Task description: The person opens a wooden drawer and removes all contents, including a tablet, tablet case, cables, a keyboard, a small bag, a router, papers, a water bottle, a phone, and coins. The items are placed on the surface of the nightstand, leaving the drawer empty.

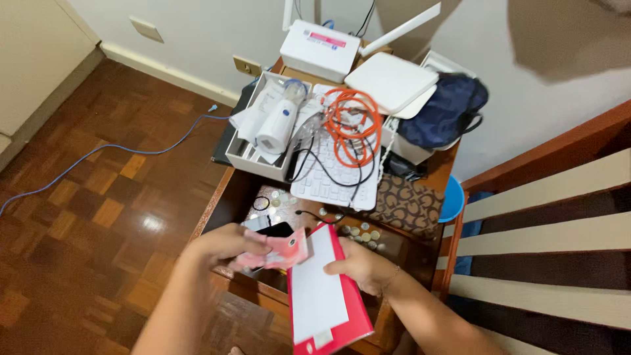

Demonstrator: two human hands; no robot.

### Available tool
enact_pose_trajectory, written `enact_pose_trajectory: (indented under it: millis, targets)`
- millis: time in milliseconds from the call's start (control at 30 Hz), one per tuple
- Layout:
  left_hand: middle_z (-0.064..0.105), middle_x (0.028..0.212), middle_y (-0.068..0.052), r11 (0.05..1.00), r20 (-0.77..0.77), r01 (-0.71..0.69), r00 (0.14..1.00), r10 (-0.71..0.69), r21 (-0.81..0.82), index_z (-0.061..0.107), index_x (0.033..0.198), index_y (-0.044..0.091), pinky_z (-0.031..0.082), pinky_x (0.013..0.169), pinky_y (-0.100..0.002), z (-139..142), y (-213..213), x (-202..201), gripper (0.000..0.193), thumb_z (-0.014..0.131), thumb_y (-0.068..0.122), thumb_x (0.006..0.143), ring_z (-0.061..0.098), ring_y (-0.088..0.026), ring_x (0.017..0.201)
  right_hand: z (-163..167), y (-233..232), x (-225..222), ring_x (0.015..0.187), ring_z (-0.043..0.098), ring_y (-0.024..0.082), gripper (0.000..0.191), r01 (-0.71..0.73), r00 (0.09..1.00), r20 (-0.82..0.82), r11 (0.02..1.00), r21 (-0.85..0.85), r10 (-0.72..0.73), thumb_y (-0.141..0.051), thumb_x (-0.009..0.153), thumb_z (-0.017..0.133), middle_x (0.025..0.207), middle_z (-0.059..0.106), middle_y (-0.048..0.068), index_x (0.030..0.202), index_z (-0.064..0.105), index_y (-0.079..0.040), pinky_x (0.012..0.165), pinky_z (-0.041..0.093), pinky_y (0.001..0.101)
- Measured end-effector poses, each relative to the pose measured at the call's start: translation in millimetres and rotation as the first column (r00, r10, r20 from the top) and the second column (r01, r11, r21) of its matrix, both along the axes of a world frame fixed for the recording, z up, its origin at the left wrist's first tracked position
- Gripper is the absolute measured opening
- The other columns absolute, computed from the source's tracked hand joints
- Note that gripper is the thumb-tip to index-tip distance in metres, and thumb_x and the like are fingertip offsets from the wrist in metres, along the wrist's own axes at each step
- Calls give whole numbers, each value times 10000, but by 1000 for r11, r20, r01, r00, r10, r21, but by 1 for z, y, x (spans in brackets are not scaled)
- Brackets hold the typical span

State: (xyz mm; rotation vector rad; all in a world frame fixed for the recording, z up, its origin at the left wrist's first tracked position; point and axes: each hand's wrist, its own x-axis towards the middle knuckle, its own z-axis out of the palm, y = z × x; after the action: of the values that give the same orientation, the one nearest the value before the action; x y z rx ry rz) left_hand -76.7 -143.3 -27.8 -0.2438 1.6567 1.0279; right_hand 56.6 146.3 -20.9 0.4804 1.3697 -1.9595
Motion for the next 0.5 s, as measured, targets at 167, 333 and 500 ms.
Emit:
enact_pose_trajectory:
  millis: [167,333,500]
  targets:
    - [824,950,-71,986,-8,16,1000,-15,168,786,1055,8,600,735,-266,97,-20,13,362,849,172,738,752,-132,815,82,8,3,1082,691,216,535,-263,919,-212,918,296,332,-3,828,709,1172,700,145,1334,538,22,954,564,358]
    - [783,924,-93,948,-145,-141,971,188,285,787,1071,-18,546,658,-279,171,-11,16,350,793,204,800,685,-125,747,154,50,-16,1067,684,193,596,-91,941,-281,943,320,186,-17,783,746,1159,713,99,1340,535,-29,950,562,358]
    - [780,944,-94,756,-342,-286,759,554,590,731,1034,-33,580,677,-284,186,61,-10,291,773,181,842,723,-128,772,174,83,-101,1051,712,253,496,398,889,-366,861,317,-276,81,854,646,1186,700,137,1332,535,11,913,601,420]
